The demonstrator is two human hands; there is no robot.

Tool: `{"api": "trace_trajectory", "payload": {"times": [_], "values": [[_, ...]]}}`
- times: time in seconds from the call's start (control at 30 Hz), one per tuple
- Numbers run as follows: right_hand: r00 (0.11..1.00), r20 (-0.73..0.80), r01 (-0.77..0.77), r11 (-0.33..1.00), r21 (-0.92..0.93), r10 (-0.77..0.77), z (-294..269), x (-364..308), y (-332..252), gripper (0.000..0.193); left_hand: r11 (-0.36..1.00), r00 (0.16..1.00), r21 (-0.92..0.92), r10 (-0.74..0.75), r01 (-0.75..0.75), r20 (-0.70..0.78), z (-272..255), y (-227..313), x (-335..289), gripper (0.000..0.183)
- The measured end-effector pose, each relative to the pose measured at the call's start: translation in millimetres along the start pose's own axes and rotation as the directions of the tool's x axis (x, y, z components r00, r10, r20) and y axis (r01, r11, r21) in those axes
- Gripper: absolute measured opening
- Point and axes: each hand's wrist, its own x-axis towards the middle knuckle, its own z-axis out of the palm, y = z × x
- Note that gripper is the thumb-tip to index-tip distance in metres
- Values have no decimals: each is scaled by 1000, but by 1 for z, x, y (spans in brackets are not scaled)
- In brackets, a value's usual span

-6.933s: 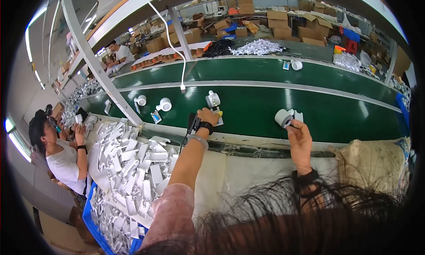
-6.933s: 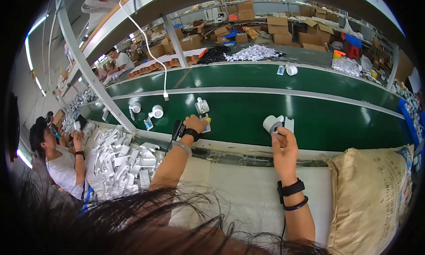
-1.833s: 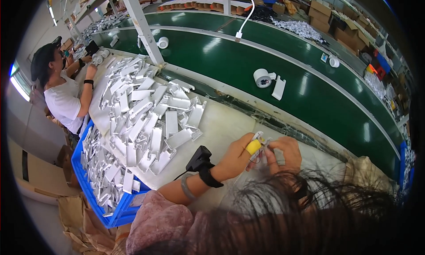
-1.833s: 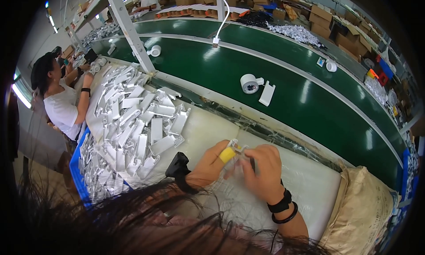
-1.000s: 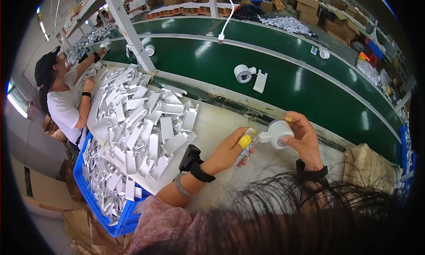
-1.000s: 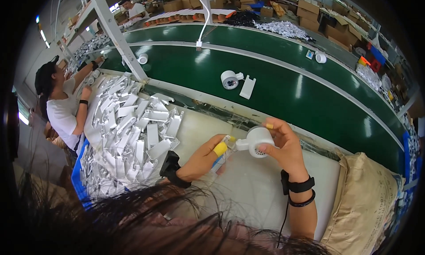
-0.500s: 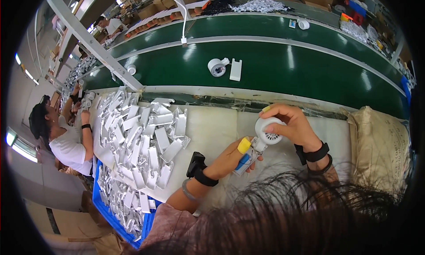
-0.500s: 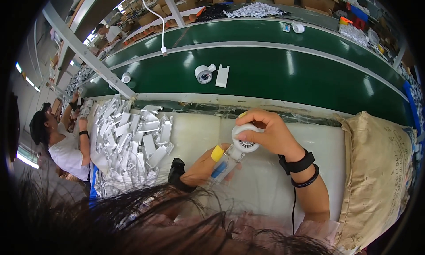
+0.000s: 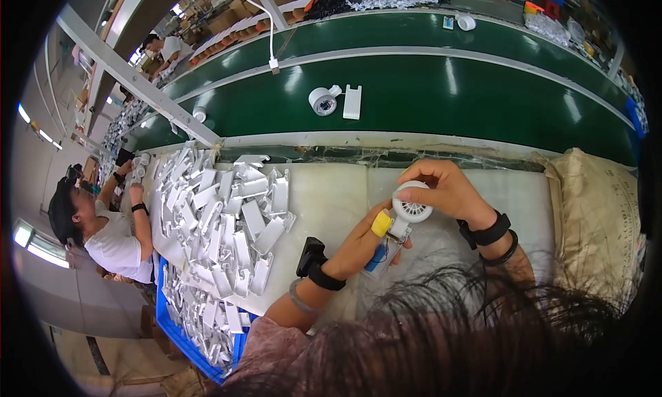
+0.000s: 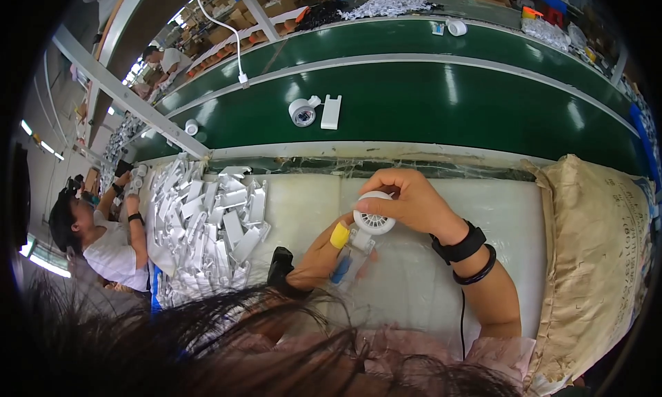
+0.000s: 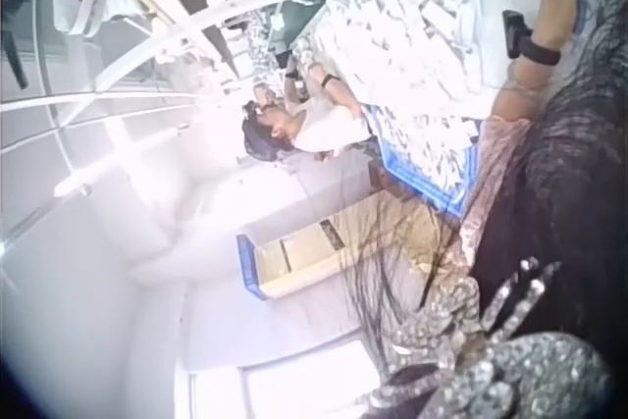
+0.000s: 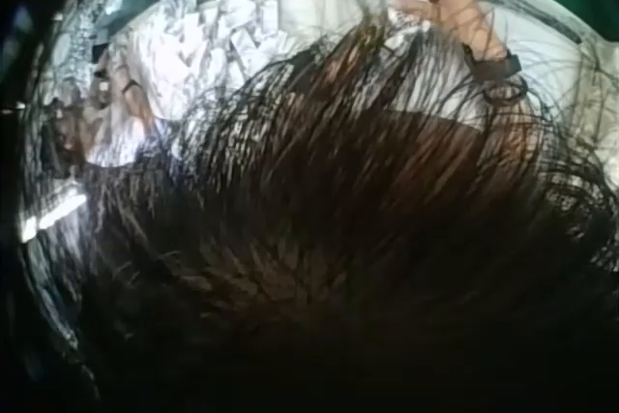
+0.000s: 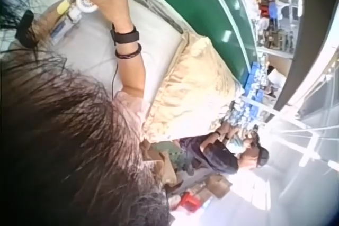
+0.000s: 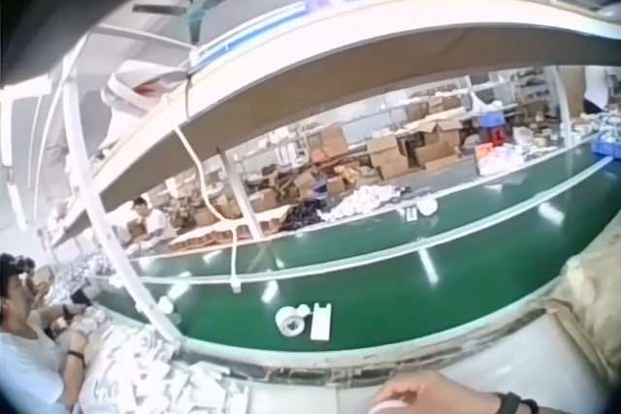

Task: The person assembles handheld fans by connecting wires, inserting a battery and motor into the plastic housing, and snapping the cover into place before setting the unit on the conveyor belt.

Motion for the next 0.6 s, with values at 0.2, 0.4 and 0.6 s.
{"api": "trace_trajectory", "payload": {"times": [0.2,0.4,0.6], "values": [[981,-15,180,928,-327,-195,23,0,6,19,973,983,-136,-184,186,23,1,7,2,53],[953,-54,222,808,-546,-298,44,0,7,24,968,990,-208,-141,139,9,-7,-12,10,52],[923,-32,286,738,-612,-384,44,-4,8,23,972,999,-233,-32,35,17,-6,-16,12,35]]}}
